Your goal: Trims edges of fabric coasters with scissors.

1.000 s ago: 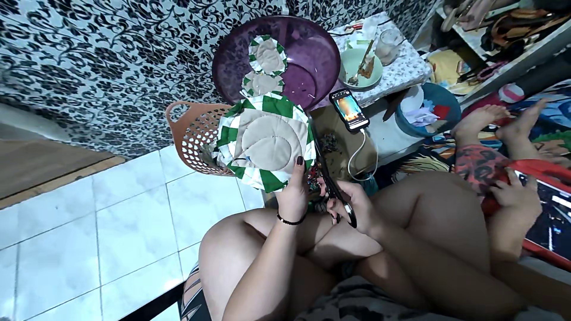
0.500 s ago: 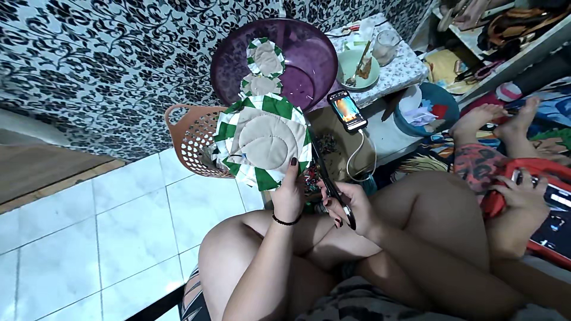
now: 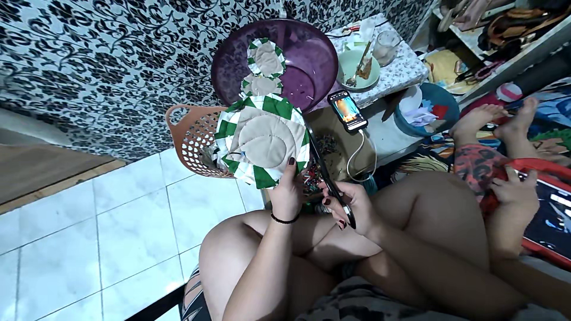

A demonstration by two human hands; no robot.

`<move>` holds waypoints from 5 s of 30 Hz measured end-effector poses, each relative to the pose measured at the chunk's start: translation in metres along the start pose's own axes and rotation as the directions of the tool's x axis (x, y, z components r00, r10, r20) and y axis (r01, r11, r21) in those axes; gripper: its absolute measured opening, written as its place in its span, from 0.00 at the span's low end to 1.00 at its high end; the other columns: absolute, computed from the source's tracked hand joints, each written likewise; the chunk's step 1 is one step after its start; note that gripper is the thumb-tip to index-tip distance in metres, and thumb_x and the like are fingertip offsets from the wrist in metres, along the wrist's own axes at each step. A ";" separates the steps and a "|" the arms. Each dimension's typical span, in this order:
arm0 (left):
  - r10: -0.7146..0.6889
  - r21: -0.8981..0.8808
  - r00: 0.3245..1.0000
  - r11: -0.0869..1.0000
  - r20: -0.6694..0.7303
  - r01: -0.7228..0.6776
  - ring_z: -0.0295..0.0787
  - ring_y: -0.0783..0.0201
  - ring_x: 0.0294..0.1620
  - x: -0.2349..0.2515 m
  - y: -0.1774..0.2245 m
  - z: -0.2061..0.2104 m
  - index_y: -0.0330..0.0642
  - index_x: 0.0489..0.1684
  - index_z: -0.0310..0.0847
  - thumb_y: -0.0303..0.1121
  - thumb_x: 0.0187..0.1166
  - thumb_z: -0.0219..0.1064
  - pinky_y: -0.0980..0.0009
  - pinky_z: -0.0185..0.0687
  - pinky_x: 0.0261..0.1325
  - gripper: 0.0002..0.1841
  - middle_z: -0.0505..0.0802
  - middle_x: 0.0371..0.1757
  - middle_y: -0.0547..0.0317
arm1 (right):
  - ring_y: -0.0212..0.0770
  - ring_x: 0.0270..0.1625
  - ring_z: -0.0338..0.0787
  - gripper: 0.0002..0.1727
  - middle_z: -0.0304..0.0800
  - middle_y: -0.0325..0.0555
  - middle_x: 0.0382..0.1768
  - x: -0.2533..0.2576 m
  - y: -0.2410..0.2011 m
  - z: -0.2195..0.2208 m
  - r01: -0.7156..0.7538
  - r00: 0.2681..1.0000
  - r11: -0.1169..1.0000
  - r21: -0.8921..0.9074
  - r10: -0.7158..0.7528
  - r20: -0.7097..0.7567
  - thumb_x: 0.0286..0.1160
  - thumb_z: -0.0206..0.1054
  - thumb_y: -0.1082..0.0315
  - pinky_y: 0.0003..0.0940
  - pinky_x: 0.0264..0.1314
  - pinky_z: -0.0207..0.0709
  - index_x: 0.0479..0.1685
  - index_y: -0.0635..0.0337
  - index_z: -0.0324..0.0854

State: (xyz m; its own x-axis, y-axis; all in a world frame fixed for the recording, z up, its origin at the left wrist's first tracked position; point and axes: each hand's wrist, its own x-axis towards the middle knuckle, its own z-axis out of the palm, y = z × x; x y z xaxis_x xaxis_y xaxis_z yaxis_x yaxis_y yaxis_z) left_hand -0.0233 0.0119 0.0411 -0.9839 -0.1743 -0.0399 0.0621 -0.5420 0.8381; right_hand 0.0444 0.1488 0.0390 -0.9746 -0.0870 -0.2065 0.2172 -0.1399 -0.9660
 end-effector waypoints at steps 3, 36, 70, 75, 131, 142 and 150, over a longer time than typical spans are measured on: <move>-0.009 -0.026 1.000 1.000 0.016 0.009 0.95 0.53 0.50 0.003 0.003 -0.002 0.37 0.60 0.73 0.18 0.84 0.51 0.53 0.93 0.57 0.13 0.93 0.51 0.49 | 0.20 0.15 0.73 0.19 0.83 0.33 0.29 0.001 0.001 -0.002 0.010 1.000 1.000 0.000 -0.010 0.011 0.76 0.73 0.67 0.17 0.15 0.73 0.60 0.70 0.82; -0.144 0.025 0.983 0.990 0.117 0.142 0.96 0.55 0.46 0.001 0.014 -0.004 0.39 0.58 0.76 0.17 0.79 0.49 0.53 0.94 0.53 0.15 0.95 0.48 0.52 | 0.24 0.20 0.79 0.17 0.82 0.32 0.30 0.010 -0.006 -0.018 0.041 0.997 0.999 0.010 -0.042 0.058 0.79 0.69 0.62 0.20 0.23 0.81 0.55 0.67 0.80; -0.142 0.158 0.983 0.980 0.116 0.123 0.95 0.66 0.39 0.013 0.042 -0.017 0.42 0.50 0.79 0.15 0.72 0.53 0.66 0.94 0.44 0.16 0.96 0.41 0.58 | 0.21 0.16 0.75 0.17 0.84 0.34 0.30 0.000 -0.011 -0.007 -0.004 0.998 0.999 -0.044 0.001 -0.062 0.75 0.72 0.70 0.17 0.18 0.75 0.60 0.69 0.83; -0.152 0.148 0.978 0.980 0.140 0.131 0.97 0.59 0.42 0.015 0.041 -0.020 0.41 0.53 0.78 0.15 0.73 0.51 0.57 0.95 0.49 0.17 0.96 0.44 0.55 | 0.22 0.22 0.79 0.26 0.85 0.37 0.39 0.005 -0.003 -0.012 0.038 0.998 0.999 -0.026 -0.036 0.052 0.76 0.72 0.62 0.18 0.23 0.78 0.67 0.72 0.78; -0.153 0.365 0.986 0.923 0.067 0.118 0.94 0.70 0.32 0.024 0.063 -0.038 0.45 0.46 0.79 0.15 0.70 0.54 0.69 0.93 0.36 0.16 0.95 0.34 0.64 | 0.21 0.16 0.74 0.17 0.82 0.33 0.30 0.008 -0.011 -0.015 -0.005 1.000 0.998 -0.069 0.006 0.014 0.74 0.74 0.66 0.16 0.17 0.72 0.56 0.67 0.83; -0.159 0.276 0.985 0.946 -0.065 0.171 0.91 0.71 0.37 0.031 0.062 -0.038 0.45 0.50 0.78 0.21 0.83 0.53 0.71 0.90 0.42 0.10 0.93 0.37 0.63 | 0.19 0.18 0.75 0.20 0.83 0.31 0.31 0.006 -0.006 -0.014 0.074 0.996 0.995 -0.060 -0.070 0.063 0.70 0.77 0.65 0.14 0.20 0.74 0.57 0.67 0.83; -0.133 0.262 0.987 0.953 -0.089 0.152 0.92 0.72 0.42 0.033 0.060 -0.037 0.47 0.56 0.76 0.29 0.89 0.55 0.72 0.90 0.45 0.07 0.93 0.43 0.64 | 0.18 0.20 0.77 0.21 0.84 0.33 0.34 0.004 -0.007 -0.012 0.068 0.996 0.995 -0.075 -0.063 0.058 0.69 0.78 0.65 0.13 0.22 0.75 0.57 0.68 0.83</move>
State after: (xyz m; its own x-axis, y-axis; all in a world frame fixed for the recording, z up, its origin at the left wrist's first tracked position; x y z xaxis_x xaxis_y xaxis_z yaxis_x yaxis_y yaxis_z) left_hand -0.0455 -0.0573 0.0702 -0.9645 -0.1734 -0.1993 -0.1344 -0.3273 0.9353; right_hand 0.0378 0.1616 0.0432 -0.9815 -0.1352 -0.1354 0.1459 -0.0708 -0.9868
